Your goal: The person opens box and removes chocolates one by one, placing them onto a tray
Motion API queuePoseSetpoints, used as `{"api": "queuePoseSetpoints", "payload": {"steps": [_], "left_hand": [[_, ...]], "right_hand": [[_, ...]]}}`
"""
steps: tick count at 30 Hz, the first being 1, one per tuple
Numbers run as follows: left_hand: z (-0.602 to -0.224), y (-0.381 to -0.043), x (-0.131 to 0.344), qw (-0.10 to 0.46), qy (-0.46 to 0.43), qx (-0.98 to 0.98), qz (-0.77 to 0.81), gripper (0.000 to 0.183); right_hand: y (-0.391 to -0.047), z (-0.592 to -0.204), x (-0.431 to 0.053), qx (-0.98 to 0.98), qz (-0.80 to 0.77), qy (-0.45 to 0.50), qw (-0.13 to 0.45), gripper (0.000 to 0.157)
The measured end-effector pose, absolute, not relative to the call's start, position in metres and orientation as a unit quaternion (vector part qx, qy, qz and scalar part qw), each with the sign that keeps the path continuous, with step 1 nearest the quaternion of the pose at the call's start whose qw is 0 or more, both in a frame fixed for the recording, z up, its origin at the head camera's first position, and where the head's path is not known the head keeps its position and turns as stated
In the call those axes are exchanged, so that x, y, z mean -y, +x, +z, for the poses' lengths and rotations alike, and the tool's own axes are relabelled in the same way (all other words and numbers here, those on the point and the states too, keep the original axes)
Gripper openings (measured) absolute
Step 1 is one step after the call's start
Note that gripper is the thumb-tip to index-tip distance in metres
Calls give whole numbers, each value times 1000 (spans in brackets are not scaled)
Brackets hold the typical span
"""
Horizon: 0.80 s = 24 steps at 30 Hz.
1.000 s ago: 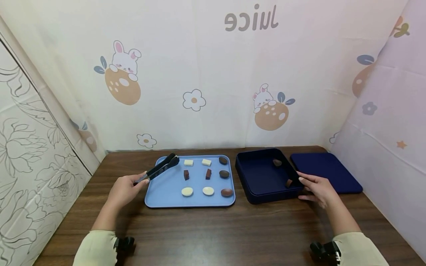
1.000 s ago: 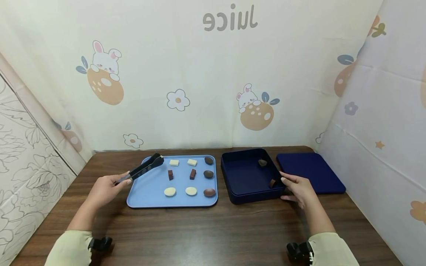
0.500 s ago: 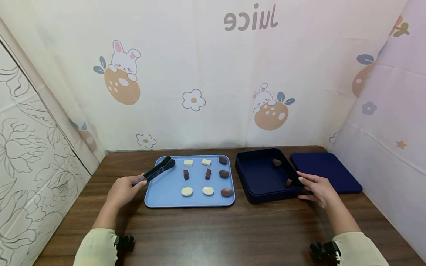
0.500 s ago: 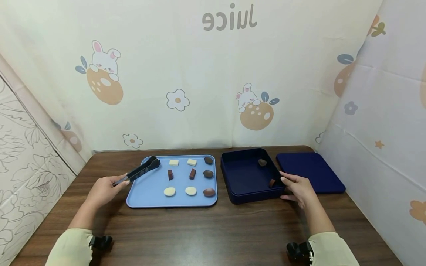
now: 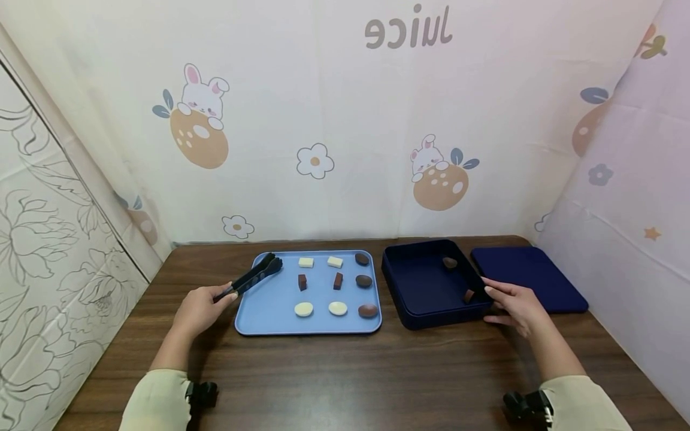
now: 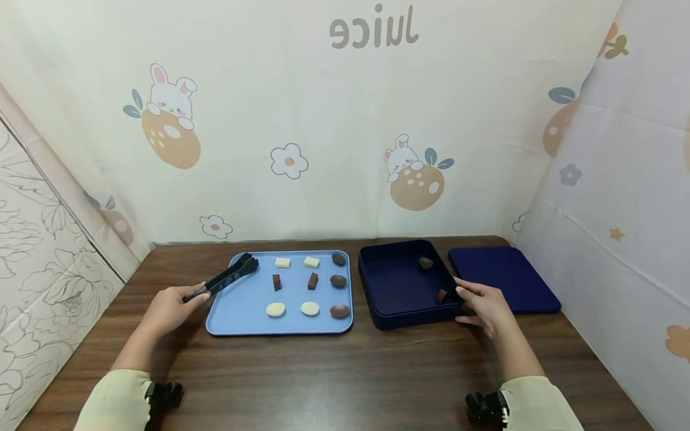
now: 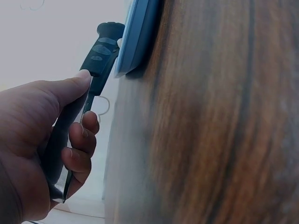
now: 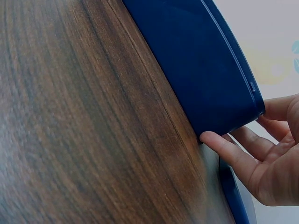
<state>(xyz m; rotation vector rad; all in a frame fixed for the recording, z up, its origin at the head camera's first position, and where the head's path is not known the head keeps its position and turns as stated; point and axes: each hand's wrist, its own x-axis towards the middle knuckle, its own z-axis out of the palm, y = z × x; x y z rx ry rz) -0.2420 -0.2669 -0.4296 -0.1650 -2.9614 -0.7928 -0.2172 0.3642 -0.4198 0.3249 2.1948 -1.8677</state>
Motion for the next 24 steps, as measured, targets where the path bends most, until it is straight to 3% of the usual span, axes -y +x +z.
{"api": "queuePoseSetpoints", "payload": {"steps": [16, 24], "left_hand": [[-426, -240, 266, 16, -30, 963, -268, 57], [-420, -239, 259, 49, -39, 960, -273, 53]], "right_hand": [[-217, -421, -364, -755, -636, 107, 115, 61], [-217, -421, -364, -759, -632, 105, 115, 61]]}}
